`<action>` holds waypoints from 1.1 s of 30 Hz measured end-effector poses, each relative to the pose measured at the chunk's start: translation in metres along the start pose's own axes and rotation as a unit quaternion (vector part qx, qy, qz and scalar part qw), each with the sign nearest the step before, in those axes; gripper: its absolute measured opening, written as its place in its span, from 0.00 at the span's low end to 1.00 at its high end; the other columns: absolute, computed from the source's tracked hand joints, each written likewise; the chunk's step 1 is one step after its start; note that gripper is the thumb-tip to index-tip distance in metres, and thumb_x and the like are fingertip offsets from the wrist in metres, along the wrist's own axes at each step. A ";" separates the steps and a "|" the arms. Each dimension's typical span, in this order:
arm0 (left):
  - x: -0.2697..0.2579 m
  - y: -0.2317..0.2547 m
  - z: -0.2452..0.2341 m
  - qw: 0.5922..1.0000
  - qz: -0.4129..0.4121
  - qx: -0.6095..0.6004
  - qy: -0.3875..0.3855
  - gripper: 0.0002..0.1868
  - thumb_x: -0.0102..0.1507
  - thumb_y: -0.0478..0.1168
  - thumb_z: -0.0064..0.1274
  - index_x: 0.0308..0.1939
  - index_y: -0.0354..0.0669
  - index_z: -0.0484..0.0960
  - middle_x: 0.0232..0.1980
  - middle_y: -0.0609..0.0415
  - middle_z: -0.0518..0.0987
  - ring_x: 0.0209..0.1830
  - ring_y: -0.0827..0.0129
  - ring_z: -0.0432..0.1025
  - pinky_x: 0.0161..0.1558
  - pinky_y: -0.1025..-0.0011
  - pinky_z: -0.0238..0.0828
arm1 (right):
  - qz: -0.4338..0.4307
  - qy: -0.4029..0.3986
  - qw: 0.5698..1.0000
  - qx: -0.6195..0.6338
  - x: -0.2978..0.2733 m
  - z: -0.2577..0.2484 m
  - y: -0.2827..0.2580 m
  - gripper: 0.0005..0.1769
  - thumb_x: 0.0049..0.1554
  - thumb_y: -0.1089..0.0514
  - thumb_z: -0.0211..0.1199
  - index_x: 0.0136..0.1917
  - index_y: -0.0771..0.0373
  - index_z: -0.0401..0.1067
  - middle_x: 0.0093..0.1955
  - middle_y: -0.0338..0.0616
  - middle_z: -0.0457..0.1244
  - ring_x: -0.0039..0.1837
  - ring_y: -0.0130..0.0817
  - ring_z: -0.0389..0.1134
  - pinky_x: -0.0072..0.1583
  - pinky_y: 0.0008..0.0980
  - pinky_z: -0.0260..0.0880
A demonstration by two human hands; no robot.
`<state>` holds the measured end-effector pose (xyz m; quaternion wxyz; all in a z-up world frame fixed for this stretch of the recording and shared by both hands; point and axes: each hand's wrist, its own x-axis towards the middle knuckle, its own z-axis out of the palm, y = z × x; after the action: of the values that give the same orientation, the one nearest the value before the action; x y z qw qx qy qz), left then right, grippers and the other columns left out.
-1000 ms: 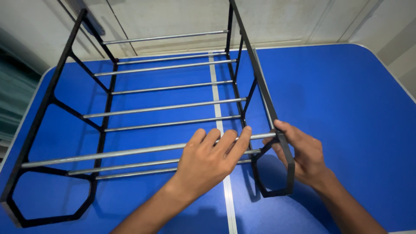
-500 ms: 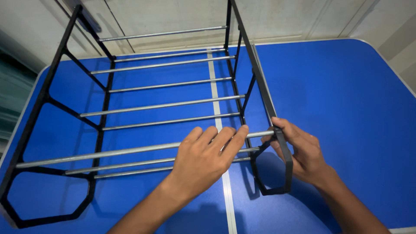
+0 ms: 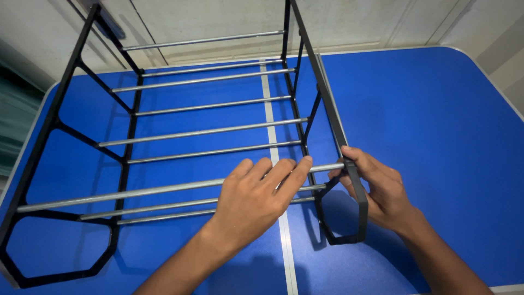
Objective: The person assembles a metal rack by inserting horizontal rods into a black frame on a blue table. They repeatedly insert and remove rods, adjusting the frame and stacking removed rods on the table.
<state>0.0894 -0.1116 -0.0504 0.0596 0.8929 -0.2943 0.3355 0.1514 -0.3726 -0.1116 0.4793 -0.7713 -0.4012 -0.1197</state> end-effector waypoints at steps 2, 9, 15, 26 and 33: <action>0.000 0.000 0.000 1.000 0.001 0.000 0.001 0.24 0.60 0.34 0.58 0.62 0.44 0.82 0.44 0.61 0.79 0.33 0.73 0.69 0.34 0.71 0.61 | -0.004 0.000 1.000 0.015 -0.001 0.000 0.000 0.32 0.59 0.70 0.61 0.75 0.70 0.59 0.53 0.53 0.68 0.54 0.38 0.76 0.53 0.33 0.81; 0.001 0.001 -0.001 1.000 -0.002 0.000 0.003 0.25 0.59 0.34 0.58 0.62 0.44 0.82 0.42 0.61 0.77 0.33 0.72 0.68 0.34 0.70 0.61 | -0.017 0.003 1.000 0.022 -0.002 0.000 0.003 0.31 0.60 0.71 0.61 0.75 0.71 0.58 0.56 0.55 0.66 0.56 0.39 0.76 0.55 0.34 0.81; 0.002 0.001 -0.002 1.000 -0.001 0.002 0.007 0.24 0.59 0.35 0.58 0.61 0.44 0.82 0.41 0.61 0.76 0.32 0.72 0.67 0.33 0.70 0.60 | 0.003 0.008 1.000 0.022 -0.001 -0.001 0.001 0.31 0.59 0.70 0.62 0.75 0.69 0.60 0.54 0.52 0.67 0.53 0.37 0.76 0.51 0.33 0.79; 0.001 0.002 -0.003 1.000 0.005 0.008 0.010 0.23 0.61 0.37 0.57 0.62 0.45 0.82 0.43 0.61 0.77 0.34 0.71 0.68 0.34 0.70 0.61 | -0.029 0.020 0.999 0.014 0.001 0.000 -0.001 0.30 0.59 0.72 0.61 0.73 0.67 0.61 0.65 0.58 0.61 0.61 0.40 0.72 0.58 0.32 0.81; 0.001 0.003 -0.001 1.000 0.003 0.014 0.012 0.23 0.61 0.37 0.57 0.62 0.45 0.82 0.43 0.62 0.77 0.34 0.71 0.68 0.34 0.71 0.61 | -0.032 0.038 0.999 -0.015 -0.001 0.001 0.000 0.29 0.57 0.72 0.63 0.72 0.65 0.65 0.64 0.53 0.57 0.62 0.43 0.71 0.58 0.31 0.79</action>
<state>0.0873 -0.1140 -0.0494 0.0494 0.8888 -0.2909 0.3508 0.1502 -0.3724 -0.1125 0.4782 -0.7603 -0.4052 -0.1705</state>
